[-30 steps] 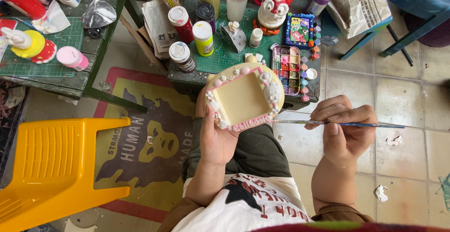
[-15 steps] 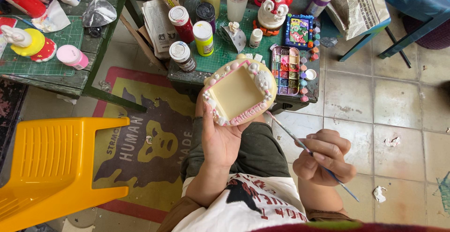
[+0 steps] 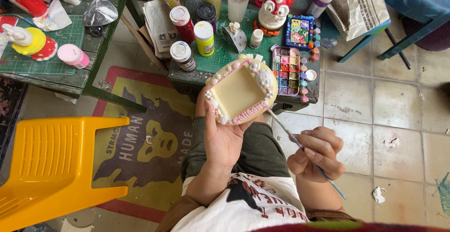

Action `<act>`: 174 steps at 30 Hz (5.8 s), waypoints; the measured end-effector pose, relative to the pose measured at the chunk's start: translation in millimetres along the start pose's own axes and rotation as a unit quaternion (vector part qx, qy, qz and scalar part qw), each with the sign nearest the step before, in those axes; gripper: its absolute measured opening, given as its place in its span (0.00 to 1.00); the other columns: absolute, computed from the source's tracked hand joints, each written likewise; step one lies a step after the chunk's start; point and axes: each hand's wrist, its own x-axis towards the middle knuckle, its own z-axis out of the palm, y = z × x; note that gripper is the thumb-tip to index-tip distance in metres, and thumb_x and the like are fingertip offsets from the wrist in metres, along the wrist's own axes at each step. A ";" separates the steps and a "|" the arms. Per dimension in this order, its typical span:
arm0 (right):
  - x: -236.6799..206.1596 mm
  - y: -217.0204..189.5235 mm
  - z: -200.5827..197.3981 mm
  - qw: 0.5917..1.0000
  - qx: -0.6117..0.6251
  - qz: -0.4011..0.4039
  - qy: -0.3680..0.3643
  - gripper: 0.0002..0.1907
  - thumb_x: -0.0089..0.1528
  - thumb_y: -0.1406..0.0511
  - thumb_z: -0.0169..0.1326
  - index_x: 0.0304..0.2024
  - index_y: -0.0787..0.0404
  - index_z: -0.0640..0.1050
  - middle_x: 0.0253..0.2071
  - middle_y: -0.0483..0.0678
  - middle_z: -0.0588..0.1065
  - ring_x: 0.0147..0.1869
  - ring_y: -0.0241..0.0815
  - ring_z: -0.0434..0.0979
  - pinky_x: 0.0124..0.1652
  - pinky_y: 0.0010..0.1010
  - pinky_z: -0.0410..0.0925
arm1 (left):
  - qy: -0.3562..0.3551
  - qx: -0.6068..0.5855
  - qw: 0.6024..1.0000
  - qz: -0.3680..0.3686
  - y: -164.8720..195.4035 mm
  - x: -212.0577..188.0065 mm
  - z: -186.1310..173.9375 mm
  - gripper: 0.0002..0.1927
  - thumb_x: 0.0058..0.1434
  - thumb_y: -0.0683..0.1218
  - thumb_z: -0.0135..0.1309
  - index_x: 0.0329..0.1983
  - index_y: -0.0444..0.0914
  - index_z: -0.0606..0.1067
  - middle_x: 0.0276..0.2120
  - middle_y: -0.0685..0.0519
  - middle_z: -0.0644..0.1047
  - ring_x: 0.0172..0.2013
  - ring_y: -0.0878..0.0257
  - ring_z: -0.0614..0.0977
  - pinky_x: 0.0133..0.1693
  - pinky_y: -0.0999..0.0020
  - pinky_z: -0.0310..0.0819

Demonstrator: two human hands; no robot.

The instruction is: The person sits holding a ceramic picture frame on their lap and paints its border pink with a small brush, dipping the brush into a watercolor palette on the table between strokes. Near the end they turn the frame over and begin painting its plain back surface.

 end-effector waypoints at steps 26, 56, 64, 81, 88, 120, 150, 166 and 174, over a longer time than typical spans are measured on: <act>2.0 5.9 -2.0 0.998 0.002 0.034 0.049 0.09 0.68 0.67 0.48 0.43 0.60 0.60 0.28 0.54 0.78 0.37 0.44 0.69 0.36 0.31 0.68 | -0.013 0.018 0.999 0.031 -2.3 2.7 -0.4 0.34 0.75 0.61 0.36 0.77 0.39 0.53 0.71 0.45 0.64 0.65 0.52 0.72 0.61 0.54 0.74; -2.2 10.8 -4.3 0.984 0.051 0.095 0.141 0.13 0.69 0.62 0.51 0.43 0.60 0.62 0.27 0.57 0.74 0.37 0.44 0.69 0.33 0.29 0.67 | -0.040 0.064 0.991 0.108 -0.2 8.4 -8.7 0.35 0.75 0.56 0.41 0.81 0.49 0.44 0.75 0.48 0.57 0.71 0.53 0.65 0.64 0.50 0.69; -3.2 10.1 -8.0 0.986 0.083 0.094 0.108 0.13 0.69 0.63 0.51 0.41 0.60 0.60 0.26 0.57 0.74 0.39 0.45 0.69 0.31 0.28 0.69 | -0.091 0.093 0.981 0.146 -0.8 9.4 -9.6 0.40 0.73 0.57 0.48 0.81 0.48 0.45 0.75 0.50 0.57 0.75 0.52 0.60 0.73 0.47 0.57; 2.0 7.6 -11.3 0.989 0.081 0.096 0.080 0.13 0.69 0.62 0.50 0.40 0.60 0.60 0.26 0.56 0.74 0.37 0.45 0.69 0.33 0.29 0.69 | -0.097 0.093 0.980 0.149 1.1 9.1 -11.5 0.40 0.73 0.56 0.48 0.81 0.46 0.44 0.75 0.49 0.57 0.74 0.51 0.60 0.73 0.47 0.57; 4.4 6.8 -10.9 0.992 0.063 0.093 0.049 0.12 0.70 0.64 0.49 0.41 0.59 0.59 0.26 0.56 0.75 0.38 0.45 0.71 0.35 0.32 0.69 | -0.107 0.096 0.978 0.153 2.2 12.0 -12.9 0.40 0.73 0.56 0.47 0.81 0.46 0.44 0.74 0.48 0.57 0.74 0.51 0.60 0.72 0.46 0.57; -2.6 4.7 -12.9 0.988 0.062 0.136 0.029 0.13 0.71 0.62 0.50 0.43 0.59 0.59 0.28 0.55 0.76 0.38 0.43 0.70 0.37 0.30 0.70 | -0.083 0.126 0.977 0.151 -0.5 12.6 -14.3 0.39 0.74 0.57 0.49 0.81 0.44 0.47 0.74 0.49 0.59 0.73 0.52 0.62 0.72 0.49 0.59; -1.5 10.5 -9.2 0.981 0.116 0.146 0.056 0.11 0.70 0.64 0.48 0.43 0.59 0.59 0.30 0.56 0.75 0.41 0.44 0.70 0.36 0.29 0.71 | -0.087 0.100 0.982 0.133 3.6 16.2 -7.3 0.36 0.74 0.54 0.46 0.81 0.47 0.47 0.74 0.50 0.58 0.73 0.53 0.62 0.70 0.48 0.61; -0.9 6.2 -13.5 0.998 0.008 0.066 -0.005 0.11 0.67 0.67 0.51 0.44 0.58 0.61 0.31 0.54 0.78 0.40 0.46 0.74 0.42 0.35 0.68 | -0.075 0.111 0.981 0.140 1.9 12.8 -7.0 0.36 0.75 0.55 0.45 0.80 0.46 0.46 0.74 0.51 0.58 0.73 0.53 0.62 0.69 0.50 0.64; -5.0 7.2 -12.1 0.999 0.026 0.035 -0.027 0.12 0.67 0.66 0.52 0.44 0.57 0.62 0.31 0.52 0.79 0.39 0.45 0.75 0.42 0.36 0.69 | -0.069 0.124 0.980 0.140 1.2 14.6 -7.7 0.36 0.74 0.54 0.44 0.80 0.47 0.45 0.74 0.50 0.57 0.73 0.52 0.62 0.69 0.49 0.62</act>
